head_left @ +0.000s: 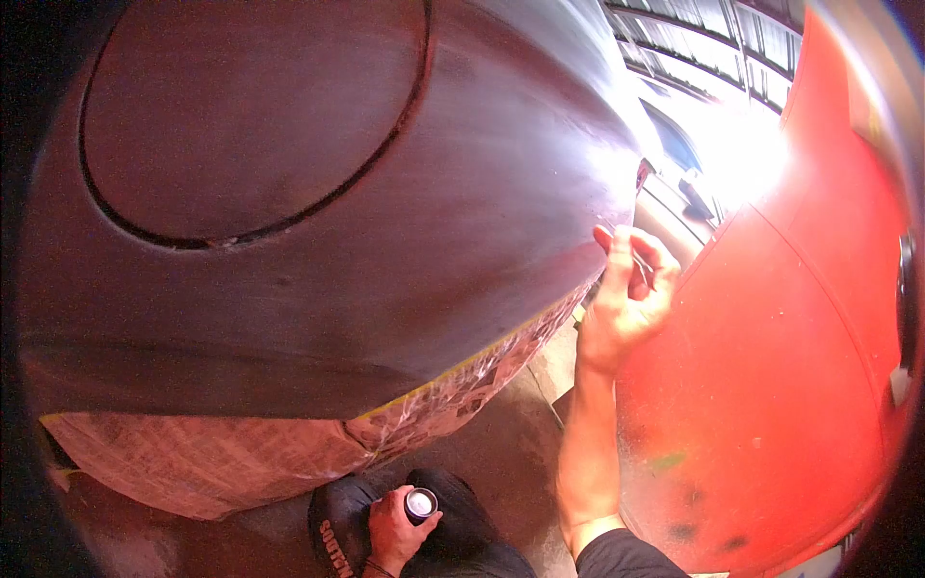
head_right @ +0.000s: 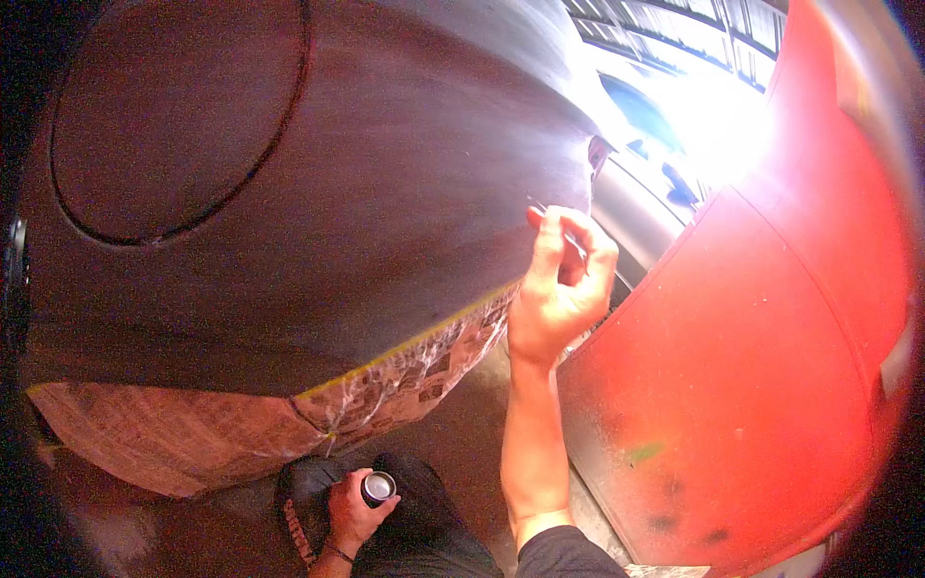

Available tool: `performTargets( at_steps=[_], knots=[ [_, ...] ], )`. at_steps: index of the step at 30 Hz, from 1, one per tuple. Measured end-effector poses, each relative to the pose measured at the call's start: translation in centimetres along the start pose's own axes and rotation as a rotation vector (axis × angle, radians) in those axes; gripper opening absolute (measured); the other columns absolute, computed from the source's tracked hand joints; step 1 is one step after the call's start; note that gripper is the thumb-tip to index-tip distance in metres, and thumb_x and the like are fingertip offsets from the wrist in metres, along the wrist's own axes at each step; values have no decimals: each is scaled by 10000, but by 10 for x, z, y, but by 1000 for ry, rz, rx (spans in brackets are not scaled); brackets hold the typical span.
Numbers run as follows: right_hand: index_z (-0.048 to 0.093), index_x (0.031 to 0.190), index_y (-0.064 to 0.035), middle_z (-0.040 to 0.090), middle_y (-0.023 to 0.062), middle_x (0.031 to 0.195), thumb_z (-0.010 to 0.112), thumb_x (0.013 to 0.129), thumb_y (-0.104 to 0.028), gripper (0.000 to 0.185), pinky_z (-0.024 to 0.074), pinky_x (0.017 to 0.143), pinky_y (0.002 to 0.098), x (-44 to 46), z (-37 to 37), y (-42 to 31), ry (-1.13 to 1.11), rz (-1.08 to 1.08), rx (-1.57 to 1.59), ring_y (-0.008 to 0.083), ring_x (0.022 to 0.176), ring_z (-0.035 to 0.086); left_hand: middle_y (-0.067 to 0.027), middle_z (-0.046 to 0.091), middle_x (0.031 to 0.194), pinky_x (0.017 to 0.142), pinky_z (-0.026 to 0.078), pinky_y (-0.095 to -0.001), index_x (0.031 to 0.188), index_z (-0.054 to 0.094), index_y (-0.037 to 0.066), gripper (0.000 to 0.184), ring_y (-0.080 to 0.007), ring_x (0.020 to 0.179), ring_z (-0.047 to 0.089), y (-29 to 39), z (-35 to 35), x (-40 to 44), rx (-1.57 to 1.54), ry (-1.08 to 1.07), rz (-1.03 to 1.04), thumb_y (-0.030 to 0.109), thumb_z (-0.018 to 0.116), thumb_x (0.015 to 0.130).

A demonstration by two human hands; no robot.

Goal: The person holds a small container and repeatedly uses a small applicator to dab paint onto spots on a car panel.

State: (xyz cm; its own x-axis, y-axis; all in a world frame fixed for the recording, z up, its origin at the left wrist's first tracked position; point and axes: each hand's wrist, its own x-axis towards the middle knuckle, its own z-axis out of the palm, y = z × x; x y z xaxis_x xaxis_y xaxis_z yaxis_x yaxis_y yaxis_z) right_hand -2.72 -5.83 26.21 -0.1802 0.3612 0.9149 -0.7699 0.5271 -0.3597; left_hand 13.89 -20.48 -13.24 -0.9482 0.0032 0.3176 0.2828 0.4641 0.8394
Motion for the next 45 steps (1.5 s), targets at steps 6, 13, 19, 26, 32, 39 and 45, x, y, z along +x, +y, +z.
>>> performTargets(
  at_steps=[6,13,19,26,32,39,45],
  knots=[
    [678,1138,-17,772,113,1024,732,1023,9,130,581,816,328,-80,-72,6,-175,-118,-186,200,917,739,-193,759,1141,926,585,-528,1286,655,50,773,-431,1059,736,3,2,0,-155,-34,-183,451,1000,722],
    [692,1138,-2,741,64,1008,731,1053,-27,97,637,744,303,-310,-175,60,-440,834,55,135,869,738,-194,774,1157,901,600,-514,1314,671,90,659,-426,1081,745,21,-21,-1,-136,25,-64,399,966,812],
    [710,1153,13,753,78,1022,742,1049,-48,125,667,725,327,-394,-223,80,-418,1088,-14,157,866,759,-167,790,1156,889,613,-472,1313,673,113,638,-359,1079,772,27,-18,-2,-113,16,-116,352,981,808],
    [716,1139,27,771,106,1037,736,1041,-38,119,671,729,339,-403,-236,90,-596,836,-154,177,881,779,-175,782,1116,898,607,-484,1284,661,71,731,-367,1041,772,10,15,4,-42,70,-118,421,1006,744],
    [708,1128,47,760,106,988,722,1042,-24,113,655,700,324,-411,-237,110,-601,815,-70,173,857,775,-163,787,1124,954,603,-438,1296,670,61,774,-323,1072,773,23,18,5,-27,73,-207,506,990,751],
    [730,1090,-26,784,114,913,764,1010,-112,122,602,768,363,-408,-235,110,-657,877,-86,221,808,784,-171,756,1165,951,593,-450,1310,616,57,770,-365,1102,751,11,26,6,-38,60,-185,496,971,786],
    [736,1128,-20,780,111,947,781,1002,-114,163,595,775,353,-405,-224,101,-682,882,-128,189,827,764,-165,744,1137,929,594,-464,1274,616,54,760,-383,1068,744,-1,29,4,-71,115,-111,487,982,768]
  ],
)
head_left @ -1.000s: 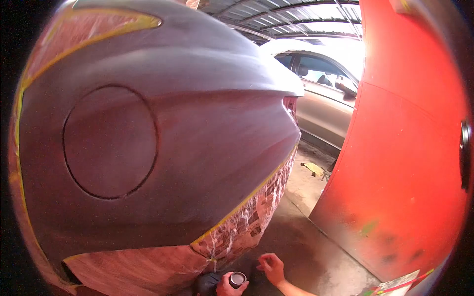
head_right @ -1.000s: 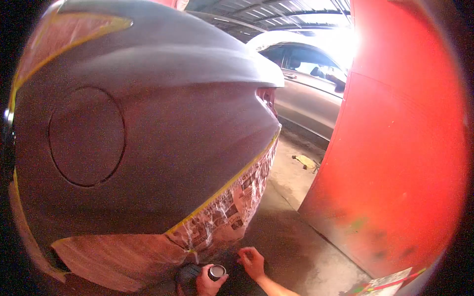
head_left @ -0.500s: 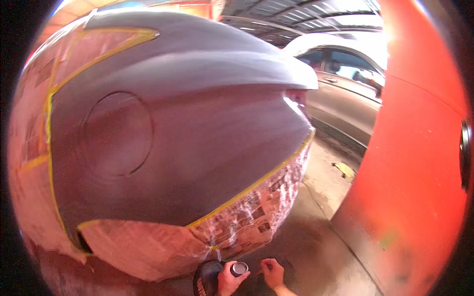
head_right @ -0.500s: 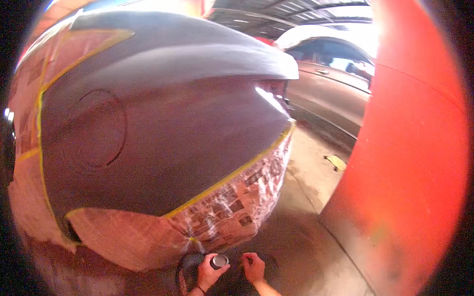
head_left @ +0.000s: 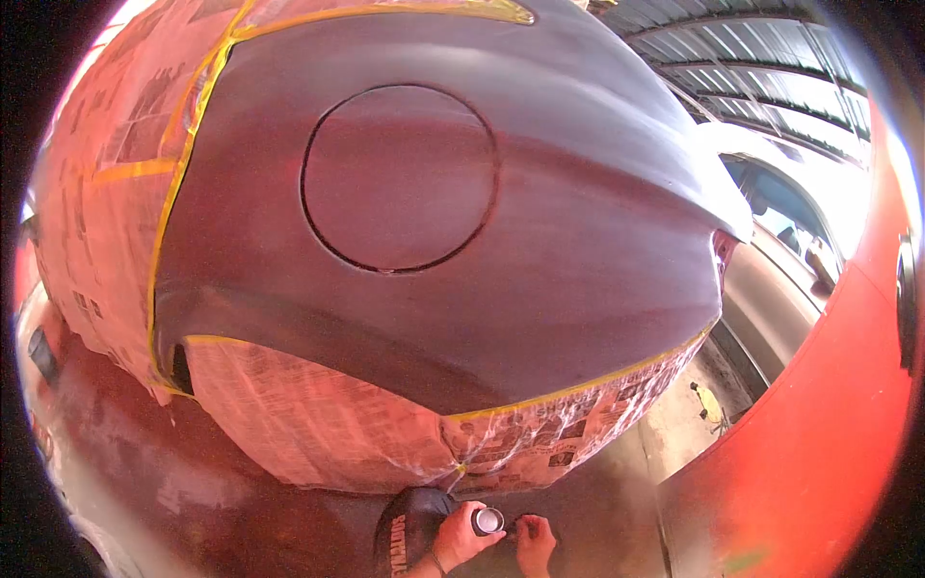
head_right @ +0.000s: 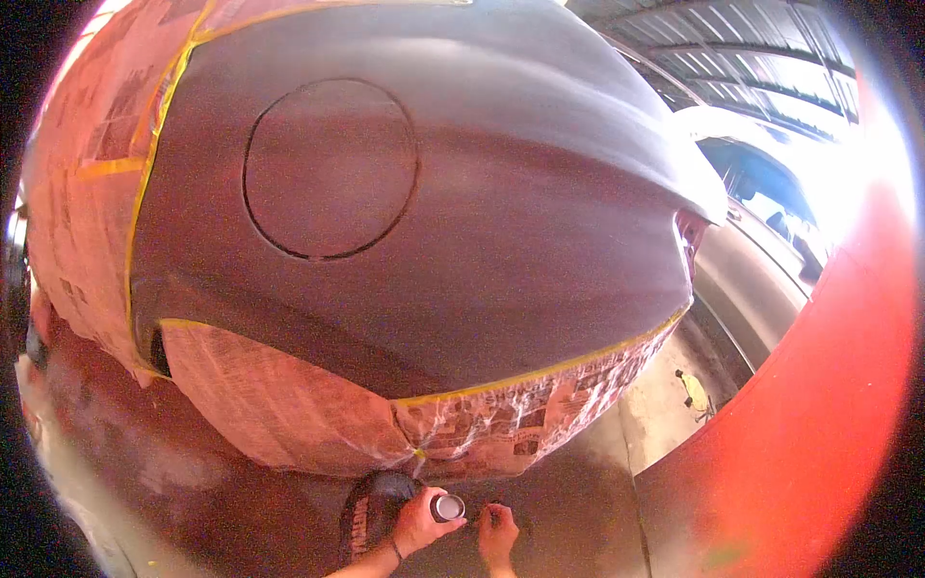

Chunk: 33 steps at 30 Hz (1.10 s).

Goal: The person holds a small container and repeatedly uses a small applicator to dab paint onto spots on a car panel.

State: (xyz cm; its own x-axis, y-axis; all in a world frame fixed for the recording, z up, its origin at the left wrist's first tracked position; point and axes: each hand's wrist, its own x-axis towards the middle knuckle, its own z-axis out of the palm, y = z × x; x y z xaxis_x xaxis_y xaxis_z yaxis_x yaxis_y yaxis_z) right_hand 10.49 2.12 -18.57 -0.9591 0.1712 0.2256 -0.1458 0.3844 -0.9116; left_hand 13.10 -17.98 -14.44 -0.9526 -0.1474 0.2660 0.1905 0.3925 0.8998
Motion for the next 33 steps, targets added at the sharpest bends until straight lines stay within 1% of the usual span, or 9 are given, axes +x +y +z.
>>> performTargets(
  at_steps=[5,8,11,14,16,18,20,26,33],
  knots=[
    [733,1144,-16,773,71,951,768,1017,-82,147,582,762,324,-2,11,5,41,-199,-169,128,919,745,-168,738,1145,913,602,-457,1281,602,65,803,-367,1055,750,-1,-6,-3,15,-1,-23,504,1000,740],
    [735,1126,-16,775,85,996,766,1002,-26,128,609,770,329,-8,17,-10,30,-144,-25,146,967,737,-172,738,1144,913,602,-463,1285,601,76,806,-377,1055,748,-5,-6,-4,22,3,-42,499,1002,729],
    [735,1080,-18,774,116,1057,772,982,12,110,651,792,364,-6,17,-36,34,134,478,193,978,742,-170,739,1140,918,600,-471,1288,604,79,799,-381,1058,746,-5,-8,-2,12,-38,-99,487,1000,727],
    [711,1022,-21,755,103,925,790,957,10,107,643,805,395,13,7,-168,-20,-88,505,188,780,751,-168,738,1132,927,594,-485,1287,614,79,772,-390,1059,741,-3,-11,-4,16,-47,-85,455,995,731],
    [731,1073,-41,795,117,1071,802,915,43,193,657,952,466,44,-19,-253,-230,-538,89,185,938,766,-170,737,1138,927,592,-491,1286,619,78,761,-393,1059,738,-6,-6,-4,-18,1,-50,444,993,733],
    [763,1071,-94,820,66,989,836,868,14,241,478,1212,592,77,-31,-347,-442,-949,-78,177,899,793,-183,732,1135,926,582,-507,1279,620,57,766,-407,1060,726,-6,-9,-4,-104,29,-20,430,999,728],
    [791,1044,-141,831,26,931,856,830,-13,257,206,1347,636,98,-27,-429,-572,-1137,-229,173,865,808,-192,729,1132,928,576,-514,1276,617,43,773,-416,1060,719,-9,-6,-2,-149,73,2,425,1001,725],
    [794,977,-128,822,35,883,851,856,-57,151,120,1354,638,139,-9,-545,-650,-1203,-427,179,812,808,-200,706,1136,932,566,-516,1261,607,25,781,-416,1064,702,-3,-21,3,-167,6,-41,420,1004,718],
    [798,898,-114,811,45,826,846,887,-107,50,20,1362,640,123,17,-558,-800,-1206,-472,186,750,807,-214,692,1122,893,565,-518,1242,603,8,776,-416,1039,697,-3,-28,2,-201,-31,-47,432,1001,729]
  ],
)
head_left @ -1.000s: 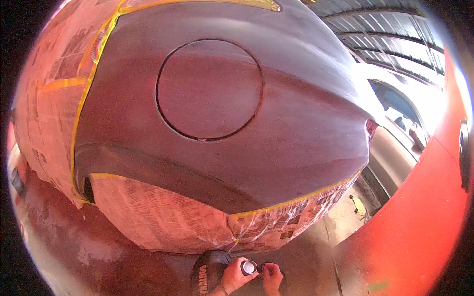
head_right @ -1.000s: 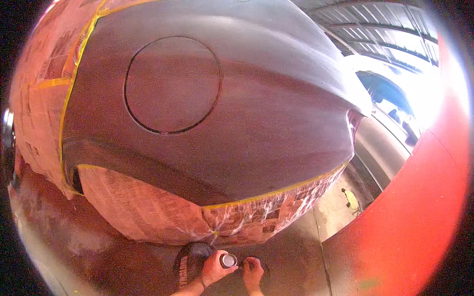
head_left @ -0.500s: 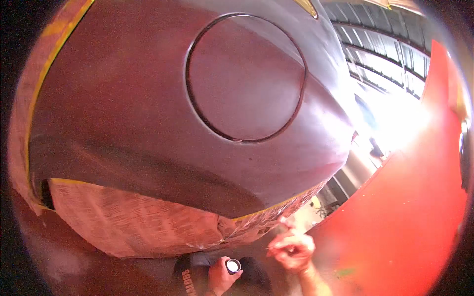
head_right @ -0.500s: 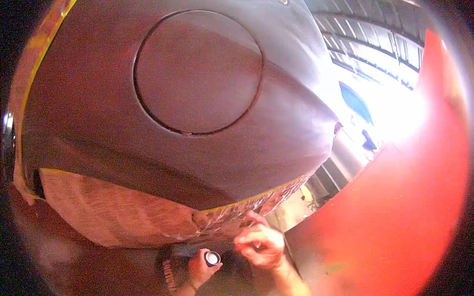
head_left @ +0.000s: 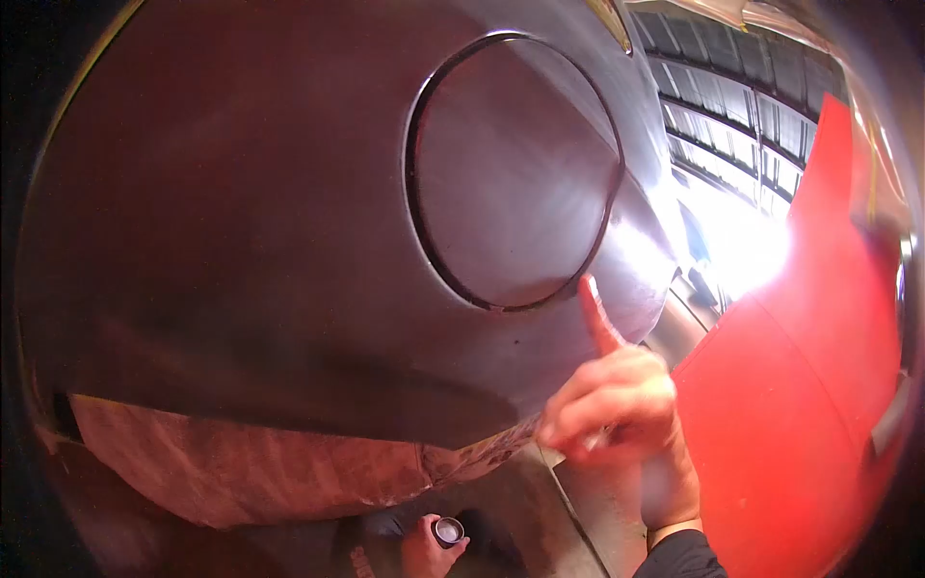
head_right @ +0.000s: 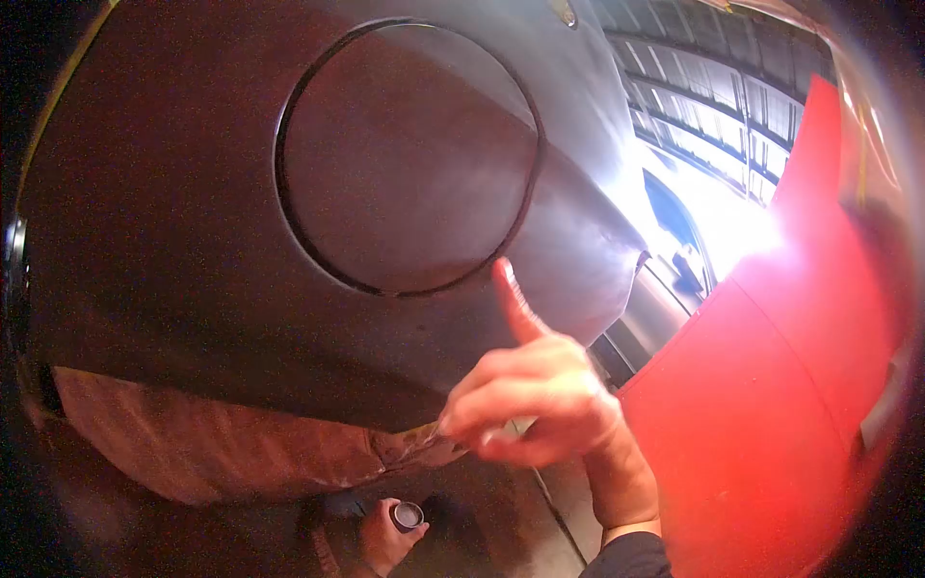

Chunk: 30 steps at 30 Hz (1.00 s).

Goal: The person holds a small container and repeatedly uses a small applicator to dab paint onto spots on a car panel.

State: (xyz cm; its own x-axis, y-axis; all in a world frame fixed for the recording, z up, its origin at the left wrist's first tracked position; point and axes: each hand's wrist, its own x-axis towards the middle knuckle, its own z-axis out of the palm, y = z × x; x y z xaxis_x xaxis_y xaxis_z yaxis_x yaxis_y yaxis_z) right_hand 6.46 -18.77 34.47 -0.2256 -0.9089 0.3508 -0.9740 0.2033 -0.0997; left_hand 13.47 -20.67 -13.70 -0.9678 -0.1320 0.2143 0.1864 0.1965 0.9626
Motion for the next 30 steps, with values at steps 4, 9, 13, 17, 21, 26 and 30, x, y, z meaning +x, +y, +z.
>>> performTargets(
  at_steps=[4,9,13,17,21,26,30],
  knots=[
    [795,907,-129,810,22,849,826,933,-147,44,28,1358,656,-6,15,0,-58,-85,-10,184,749,802,-180,744,1113,881,589,-500,1269,638,75,672,-394,1038,734,9,-5,-3,17,84,62,357,991,772],
    [777,1025,-135,786,3,924,804,939,-128,91,38,1361,662,-7,-9,16,-18,-19,-10,205,828,791,-174,751,1106,880,590,-506,1260,630,101,641,-408,1031,731,15,-11,-5,3,96,73,322,989,776],
    [762,1120,-141,768,-13,984,786,943,-113,181,46,1364,667,-20,17,4,-140,-148,135,222,892,782,-193,731,1192,928,581,-495,1285,635,85,653,-395,1112,720,7,-9,-1,11,-38,11,358,971,796],
    [747,1193,-53,773,17,1067,769,969,-29,226,232,1325,686,-43,58,-6,-159,-272,361,214,928,793,-196,710,1255,957,577,-484,1333,630,51,731,-371,1160,714,8,-16,2,6,-113,23,437,954,804],
    [768,1136,-97,773,31,1057,827,848,-40,299,585,1104,525,-81,61,-15,194,-81,187,252,976,771,-184,723,1253,976,583,-467,1336,630,68,755,-369,1158,725,20,-21,-6,19,-48,33,493,954,802],
    [776,1088,-75,795,78,1002,847,840,21,275,634,783,399,-136,94,-21,512,252,73,290,870,783,-174,743,1123,885,602,-468,1264,621,53,740,-380,1037,750,43,-38,-8,167,-38,94,493,969,781],
    [770,1051,-57,797,114,971,849,848,28,233,627,751,387,-164,120,-16,613,423,84,302,856,785,-177,742,1111,873,593,-486,1255,622,55,730,-382,999,744,88,-55,0,173,18,154,490,967,780]
  ],
)
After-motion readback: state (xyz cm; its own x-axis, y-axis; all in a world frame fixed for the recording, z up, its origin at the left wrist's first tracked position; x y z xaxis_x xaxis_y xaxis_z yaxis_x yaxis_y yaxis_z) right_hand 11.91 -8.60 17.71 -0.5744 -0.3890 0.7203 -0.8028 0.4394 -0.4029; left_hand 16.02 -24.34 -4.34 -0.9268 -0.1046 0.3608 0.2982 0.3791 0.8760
